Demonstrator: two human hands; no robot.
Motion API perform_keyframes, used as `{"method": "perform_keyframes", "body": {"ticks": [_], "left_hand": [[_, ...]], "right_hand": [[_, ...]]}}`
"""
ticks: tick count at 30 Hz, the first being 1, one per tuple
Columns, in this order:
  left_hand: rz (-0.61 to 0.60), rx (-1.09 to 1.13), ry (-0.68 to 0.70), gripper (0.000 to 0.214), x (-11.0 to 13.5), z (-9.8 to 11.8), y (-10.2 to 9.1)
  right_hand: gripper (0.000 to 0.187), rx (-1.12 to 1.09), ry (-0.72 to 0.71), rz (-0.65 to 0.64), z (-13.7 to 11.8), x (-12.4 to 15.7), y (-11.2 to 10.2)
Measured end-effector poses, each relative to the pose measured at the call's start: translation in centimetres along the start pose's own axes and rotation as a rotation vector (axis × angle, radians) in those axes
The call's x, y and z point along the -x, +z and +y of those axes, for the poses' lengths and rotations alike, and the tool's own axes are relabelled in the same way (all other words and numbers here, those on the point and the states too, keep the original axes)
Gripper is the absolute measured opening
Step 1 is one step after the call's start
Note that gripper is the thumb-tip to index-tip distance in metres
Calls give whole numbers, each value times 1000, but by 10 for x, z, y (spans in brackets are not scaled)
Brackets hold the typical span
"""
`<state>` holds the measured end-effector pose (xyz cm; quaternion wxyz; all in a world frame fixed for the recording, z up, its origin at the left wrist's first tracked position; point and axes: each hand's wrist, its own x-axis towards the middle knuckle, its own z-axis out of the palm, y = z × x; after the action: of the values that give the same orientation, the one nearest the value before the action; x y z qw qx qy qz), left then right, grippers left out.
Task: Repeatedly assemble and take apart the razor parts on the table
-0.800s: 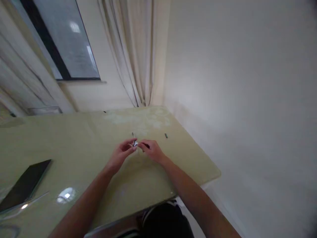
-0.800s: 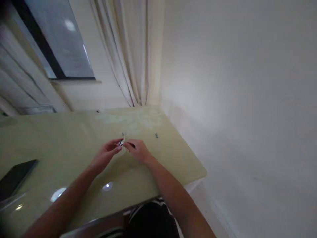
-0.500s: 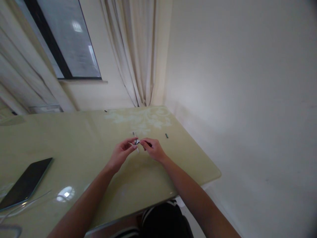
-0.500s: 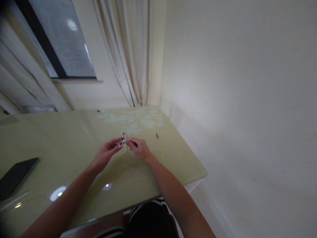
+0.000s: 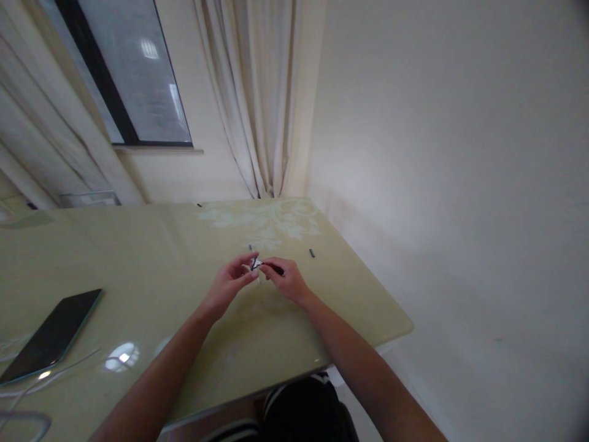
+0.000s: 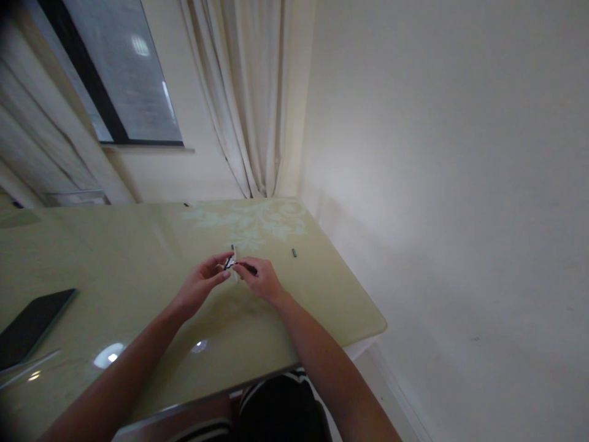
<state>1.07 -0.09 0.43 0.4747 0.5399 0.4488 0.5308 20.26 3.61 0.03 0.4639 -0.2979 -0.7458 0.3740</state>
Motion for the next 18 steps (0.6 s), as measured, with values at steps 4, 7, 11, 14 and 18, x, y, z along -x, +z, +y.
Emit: {"method": "perform_keyframes", "body": {"ticks": [4,7,11,14,18], "left_hand": [[30,-45,0,56,-3,0,-2],[92,-89,17,51,-3,2,-2],[100,-128,30,51,-1,4,-1],[73,-164,30,57,0,4,-1],[89,-149,61,60,-1,5,-2]], "right_hand": [[37,17,-29,-25,1,-1,2],[36,54,-74,-8,4,-1,2],[34,235,-210,-10,8,1,-1],[31,340,-249,-50,8,2,-3],[27,303,-239,6,7,-2,-7]]}}
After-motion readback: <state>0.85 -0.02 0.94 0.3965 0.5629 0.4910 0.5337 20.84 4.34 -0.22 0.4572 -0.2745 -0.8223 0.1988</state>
